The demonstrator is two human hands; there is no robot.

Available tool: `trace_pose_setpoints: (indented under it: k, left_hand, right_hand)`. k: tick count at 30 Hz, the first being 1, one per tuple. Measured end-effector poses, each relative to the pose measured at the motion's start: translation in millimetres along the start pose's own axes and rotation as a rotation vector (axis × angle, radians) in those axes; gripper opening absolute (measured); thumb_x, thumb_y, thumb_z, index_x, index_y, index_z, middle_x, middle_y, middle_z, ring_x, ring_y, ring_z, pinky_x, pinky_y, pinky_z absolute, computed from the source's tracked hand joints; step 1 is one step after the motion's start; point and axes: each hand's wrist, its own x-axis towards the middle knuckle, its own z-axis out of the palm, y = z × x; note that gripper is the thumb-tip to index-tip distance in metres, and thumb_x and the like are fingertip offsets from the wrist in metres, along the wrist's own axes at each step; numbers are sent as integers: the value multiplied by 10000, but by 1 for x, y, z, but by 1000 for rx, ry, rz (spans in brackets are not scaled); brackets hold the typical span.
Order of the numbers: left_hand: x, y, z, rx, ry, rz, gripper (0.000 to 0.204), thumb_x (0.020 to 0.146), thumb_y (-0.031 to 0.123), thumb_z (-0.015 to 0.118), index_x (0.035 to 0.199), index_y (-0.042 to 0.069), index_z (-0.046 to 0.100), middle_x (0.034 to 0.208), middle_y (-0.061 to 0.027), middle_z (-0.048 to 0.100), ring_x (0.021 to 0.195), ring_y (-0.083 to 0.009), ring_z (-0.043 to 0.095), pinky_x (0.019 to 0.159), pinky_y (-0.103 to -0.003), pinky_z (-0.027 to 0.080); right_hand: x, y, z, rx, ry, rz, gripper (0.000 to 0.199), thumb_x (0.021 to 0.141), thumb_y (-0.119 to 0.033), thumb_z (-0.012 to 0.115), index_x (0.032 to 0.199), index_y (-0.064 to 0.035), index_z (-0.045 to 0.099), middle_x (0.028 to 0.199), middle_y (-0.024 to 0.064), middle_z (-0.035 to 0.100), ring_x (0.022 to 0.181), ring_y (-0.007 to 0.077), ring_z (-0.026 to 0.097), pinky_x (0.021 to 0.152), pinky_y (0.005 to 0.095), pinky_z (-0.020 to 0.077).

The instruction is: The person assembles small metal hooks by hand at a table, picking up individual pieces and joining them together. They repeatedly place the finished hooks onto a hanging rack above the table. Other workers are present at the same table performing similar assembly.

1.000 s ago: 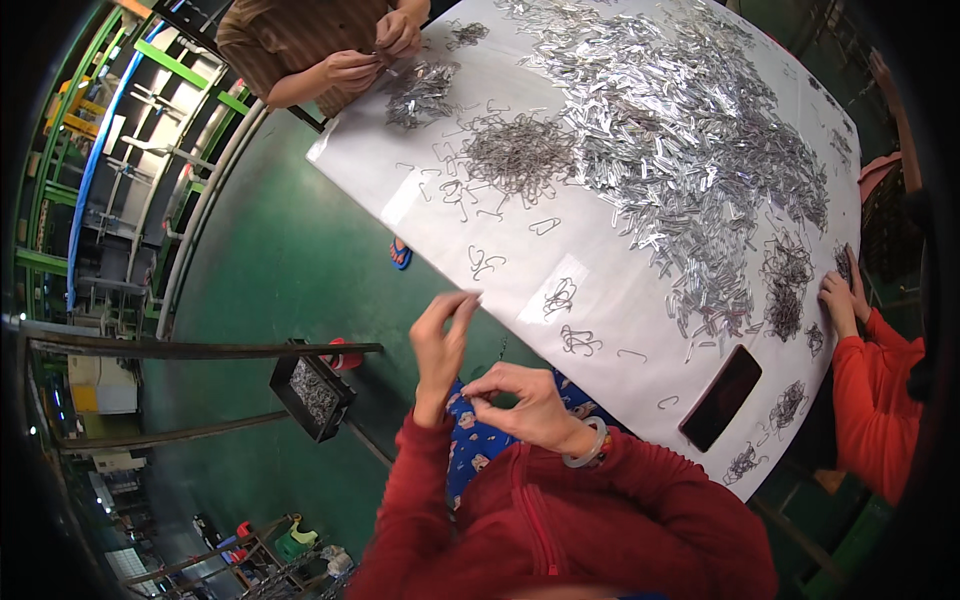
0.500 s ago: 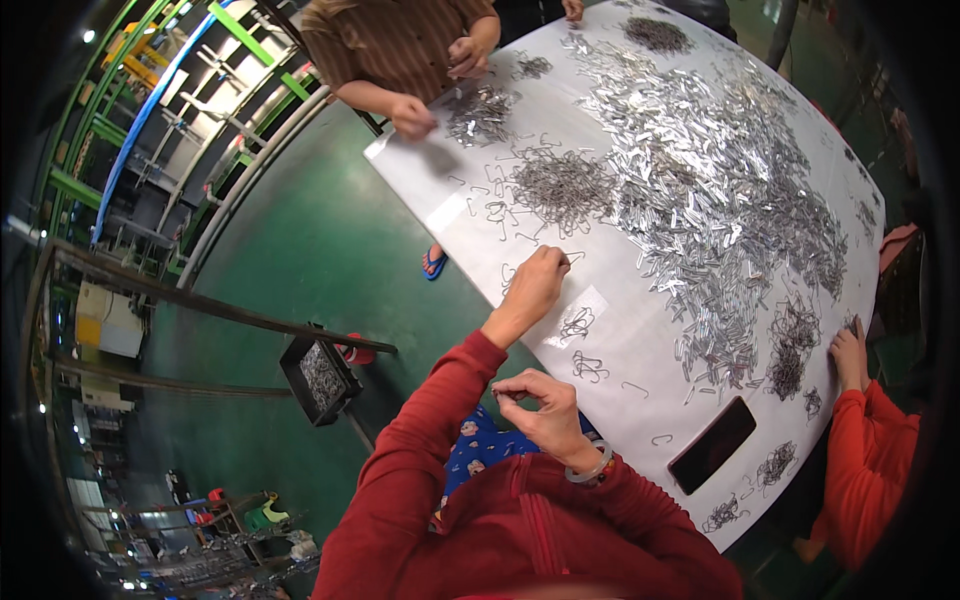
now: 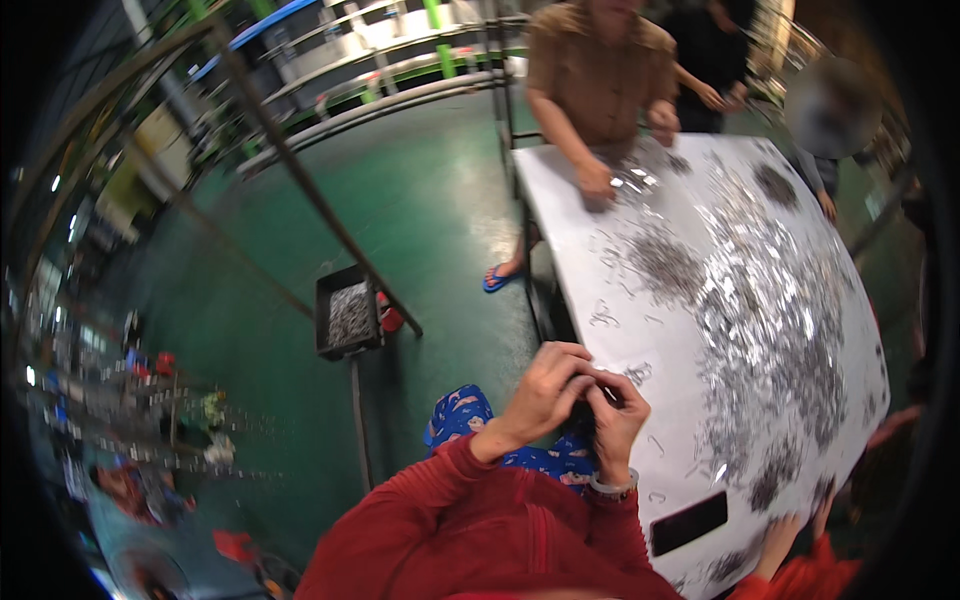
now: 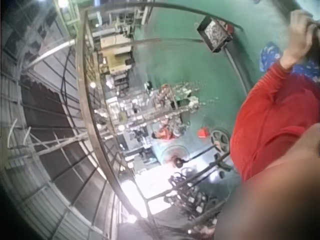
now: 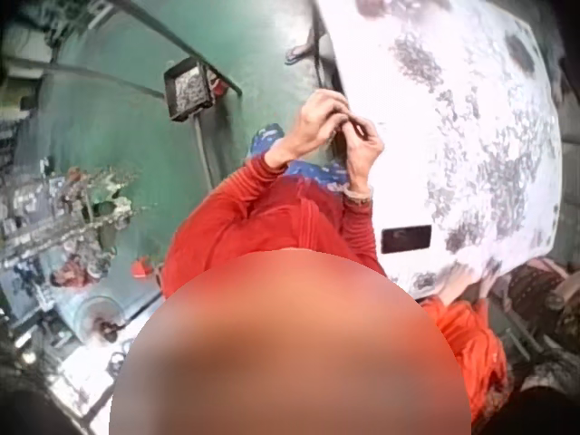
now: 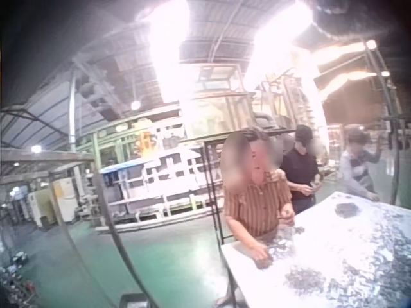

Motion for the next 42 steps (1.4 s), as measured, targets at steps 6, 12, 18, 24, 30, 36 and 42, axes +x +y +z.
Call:
trace_pose_setpoints:
  k: [6, 12, 18, 24, 30, 36, 42]
  left_hand:
    - [-16, 3, -3, 51, 133, 15, 88, 811, 41, 626, 878, 24, 573, 963, -114, 574, 951, -309, 550, 823, -391, 451]
    - [-17, 2, 6, 148, 287, -65, 93, 820, 81, 624, 876, 35, 566, 911, -99, 557, 901, -299, 559, 773, -391, 435]
    - [-3, 6, 9, 68, 412, -69, 111, 860, 93, 602, 899, 10, 540, 922, -123, 551, 903, -310, 560, 791, -400, 441]
    - [24, 43, -29, -164, 523, 0, 126, 900, 108, 586, 907, -2, 525, 845, -133, 560, 809, -324, 586, 735, -399, 460]
    - [57, 126, -129, -151, 626, 347, 83, 897, 43, 585, 863, -3, 525, 779, -130, 607, 714, -275, 637, 627, -364, 481]
    - [49, 209, -230, 70, 759, 670, 54, 886, 1, 574, 842, -1, 544, 717, -93, 650, 602, -182, 646, 543, -298, 492]
    - [2, 288, -308, 518, 624, 400, 114, 899, 52, 606, 979, -28, 594, 747, -101, 679, 631, -161, 652, 561, -284, 506]
  right_hand:
    - [4, 0, 8, -121, 6, -44, 113, 846, 49, 652, 956, 45, 674, 931, 83, 670, 855, 140, 613, 790, 252, 499]
    - [11, -6, 17, -81, -41, -51, 159, 854, 75, 615, 1012, 88, 630, 941, 99, 656, 842, 147, 605, 782, 260, 503]
    - [25, -26, 27, -155, -132, -115, 159, 885, 30, 618, 1036, 76, 634, 984, 96, 650, 893, 151, 605, 814, 267, 497]
    - [28, -52, 48, -211, -176, -463, 282, 903, -11, 632, 1172, 72, 616, 1111, 137, 660, 928, 176, 617, 785, 270, 503]
    - [62, -66, 44, -95, -201, -473, 274, 946, -54, 574, 1192, 59, 620, 1077, 141, 680, 834, 165, 611, 726, 279, 498]
    - [103, 89, 44, -619, -905, -138, 319, 883, -49, 601, 1198, -19, 645, 857, 48, 672, 653, 96, 581, 543, 242, 480]
    - [129, 192, -10, -1358, -1331, 291, 421, 729, -136, 727, 1136, -38, 691, 902, 141, 725, 774, 218, 696, 736, 332, 554]
